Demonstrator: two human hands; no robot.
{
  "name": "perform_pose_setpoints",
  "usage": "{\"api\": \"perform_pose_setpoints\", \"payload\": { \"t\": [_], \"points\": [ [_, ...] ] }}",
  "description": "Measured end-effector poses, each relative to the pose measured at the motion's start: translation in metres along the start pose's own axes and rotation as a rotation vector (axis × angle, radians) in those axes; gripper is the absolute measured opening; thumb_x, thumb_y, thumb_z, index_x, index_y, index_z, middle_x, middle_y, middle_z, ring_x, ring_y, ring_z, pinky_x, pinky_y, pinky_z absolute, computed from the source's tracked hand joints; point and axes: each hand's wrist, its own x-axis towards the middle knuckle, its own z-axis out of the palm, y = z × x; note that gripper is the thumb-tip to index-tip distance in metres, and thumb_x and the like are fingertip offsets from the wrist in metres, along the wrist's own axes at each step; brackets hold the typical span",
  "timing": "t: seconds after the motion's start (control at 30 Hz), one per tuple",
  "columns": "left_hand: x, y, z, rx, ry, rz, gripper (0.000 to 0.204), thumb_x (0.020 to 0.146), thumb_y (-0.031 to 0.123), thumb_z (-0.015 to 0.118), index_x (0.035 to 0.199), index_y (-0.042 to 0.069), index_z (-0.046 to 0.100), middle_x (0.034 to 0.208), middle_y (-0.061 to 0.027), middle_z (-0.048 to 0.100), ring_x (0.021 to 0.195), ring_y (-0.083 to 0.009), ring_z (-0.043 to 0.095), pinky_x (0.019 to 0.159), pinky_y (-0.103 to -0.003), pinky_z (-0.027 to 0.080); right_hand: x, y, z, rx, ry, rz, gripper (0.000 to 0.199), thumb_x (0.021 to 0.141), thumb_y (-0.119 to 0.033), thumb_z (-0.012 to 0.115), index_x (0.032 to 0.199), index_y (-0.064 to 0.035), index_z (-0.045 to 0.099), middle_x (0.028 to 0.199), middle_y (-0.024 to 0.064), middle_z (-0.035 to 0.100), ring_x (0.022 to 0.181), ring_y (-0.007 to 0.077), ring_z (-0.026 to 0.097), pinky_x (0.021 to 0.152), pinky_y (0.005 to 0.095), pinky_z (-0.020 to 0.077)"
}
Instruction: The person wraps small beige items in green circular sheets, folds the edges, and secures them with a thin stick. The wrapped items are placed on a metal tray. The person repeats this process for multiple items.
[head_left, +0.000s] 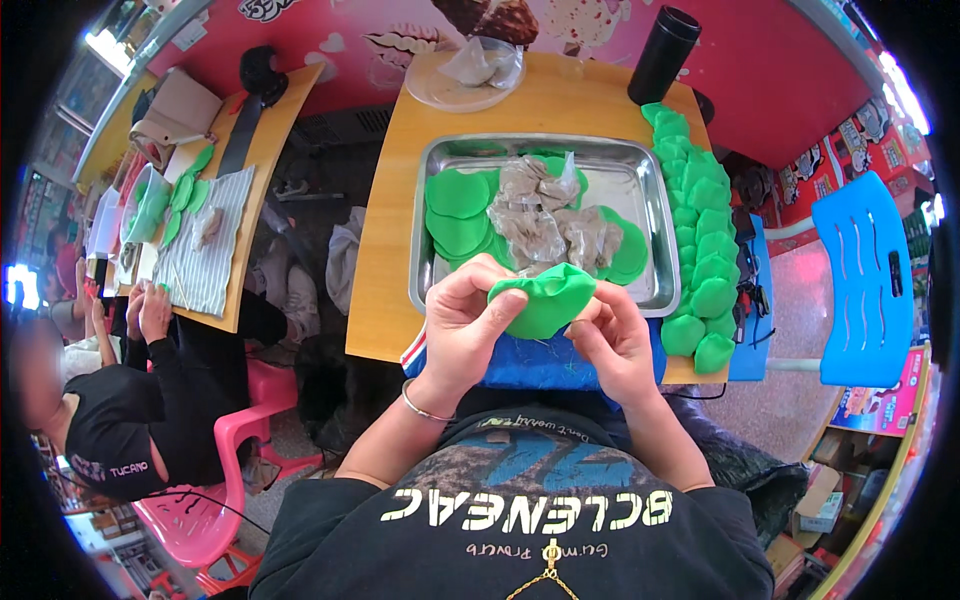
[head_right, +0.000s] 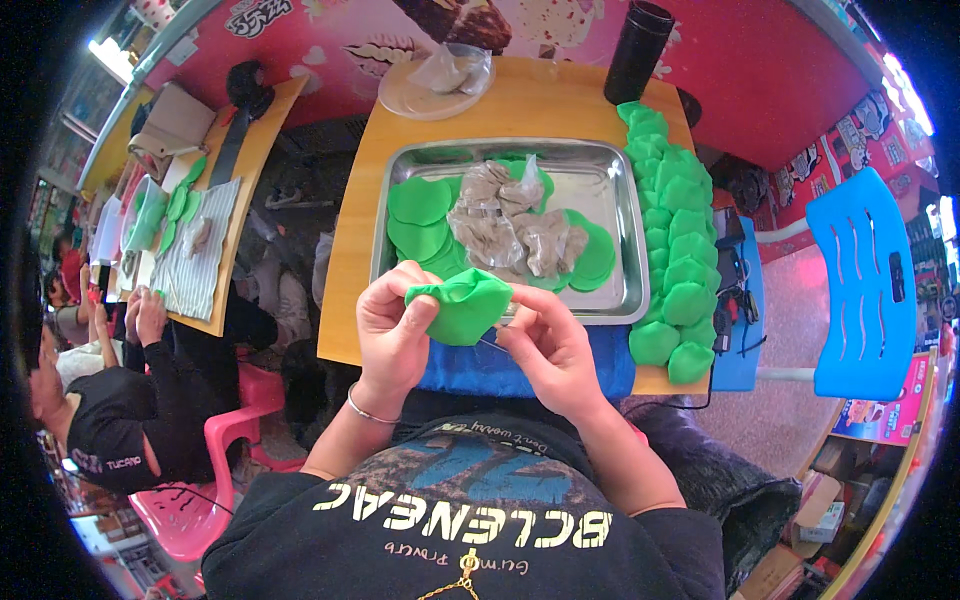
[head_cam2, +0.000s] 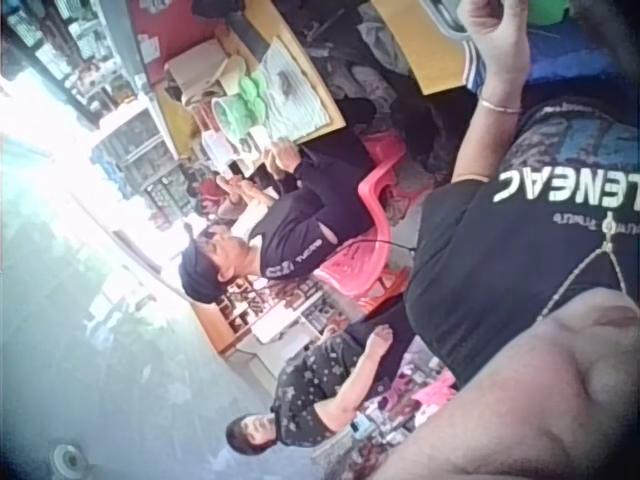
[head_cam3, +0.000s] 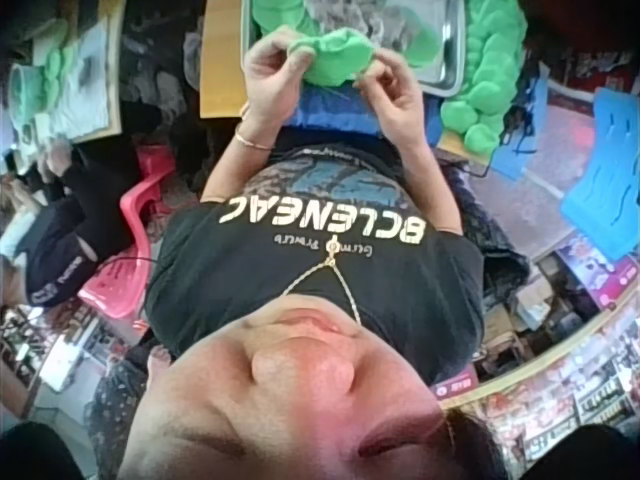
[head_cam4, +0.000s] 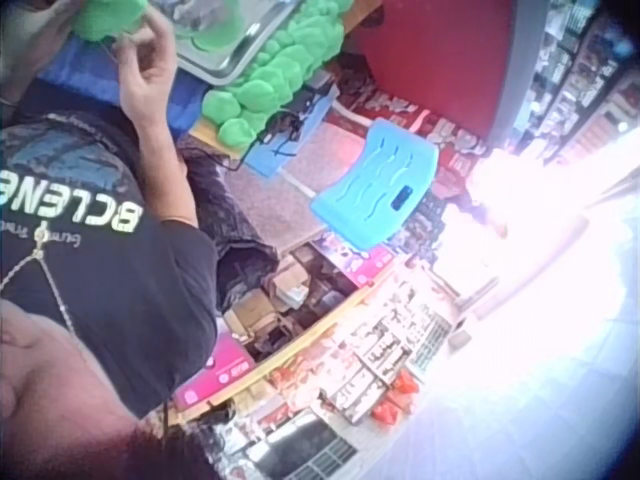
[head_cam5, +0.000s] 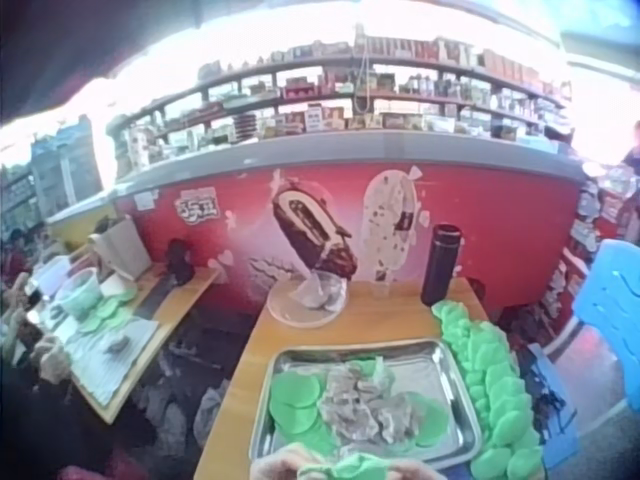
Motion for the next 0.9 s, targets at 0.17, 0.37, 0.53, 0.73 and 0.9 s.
{"api": "perform_pose_setpoints", "payload": {
  "t": [0.17,0.37,0.53,0.73,0.9],
  "points": [
    [0.001,0.007,0.008,0.079,-0.01,-0.028,0.007,0.081,-0.003,0.062,0.086,0.0,0.059,0.084,-0.004,0.057,0.077,-0.0085,0.053,0.069,-0.023,0.044,0.007,0.002,-0.008,-0.29,-0.066,-0.202,0.024,0.086,0.001,0.055,0.109,-0.0032,0.053,0.075,-0.0036,0.049,0.063,0.0023,0.045,0.054,0.0166,0.0351],
    [0.0,0.003,-0.001,-0.033,-0.036,-0.088,0.009,0.081,-0.005,0.061,0.088,-0.001,0.058,0.085,-0.0046,0.058,0.079,-0.0093,0.055,0.071,-0.022,0.044,0.003,-0.007,-0.005,0.146,-0.036,0.101,0.017,0.086,0.0,0.055,0.103,-0.0041,0.055,0.073,-0.0044,0.049,0.061,0.0008,0.042,0.052,0.0163,0.0324],
    [0.003,0.013,0.003,0.075,-0.023,-0.086,0.009,0.081,-0.004,0.062,0.089,-0.003,0.059,0.084,-0.0059,0.058,0.076,-0.0098,0.056,0.07,-0.022,0.045,0.004,-0.001,-0.007,-0.181,-0.025,-0.034,0.024,0.084,0.003,0.056,0.106,-0.0046,0.055,0.071,-0.0046,0.048,0.06,0.0001,0.041,0.051,0.0164,0.0319],
    [0.003,0.008,-0.003,0.104,-0.061,-0.04,0.007,0.08,-0.003,0.063,0.086,-0.002,0.06,0.083,-0.0063,0.058,0.076,-0.0105,0.056,0.07,-0.023,0.045,0.007,-0.003,-0.007,-0.441,-0.055,-0.25,0.029,0.083,0.005,0.055,0.11,-0.0045,0.054,0.072,-0.0045,0.049,0.059,0.0003,0.041,0.05,0.0161,0.031],
    [-0.001,-0.001,0.001,-0.193,0.04,-0.035,0.003,0.084,0.0,0.06,0.085,0.001,0.057,0.082,-0.0044,0.055,0.077,-0.0099,0.053,0.071,-0.023,0.043,0.002,-0.006,0.002,0.111,-0.016,0.073,0.028,0.084,0.003,0.055,0.111,-0.0029,0.053,0.072,-0.0048,0.048,0.058,0.0019,0.04,0.05,0.0169,0.031]
  ]
}}
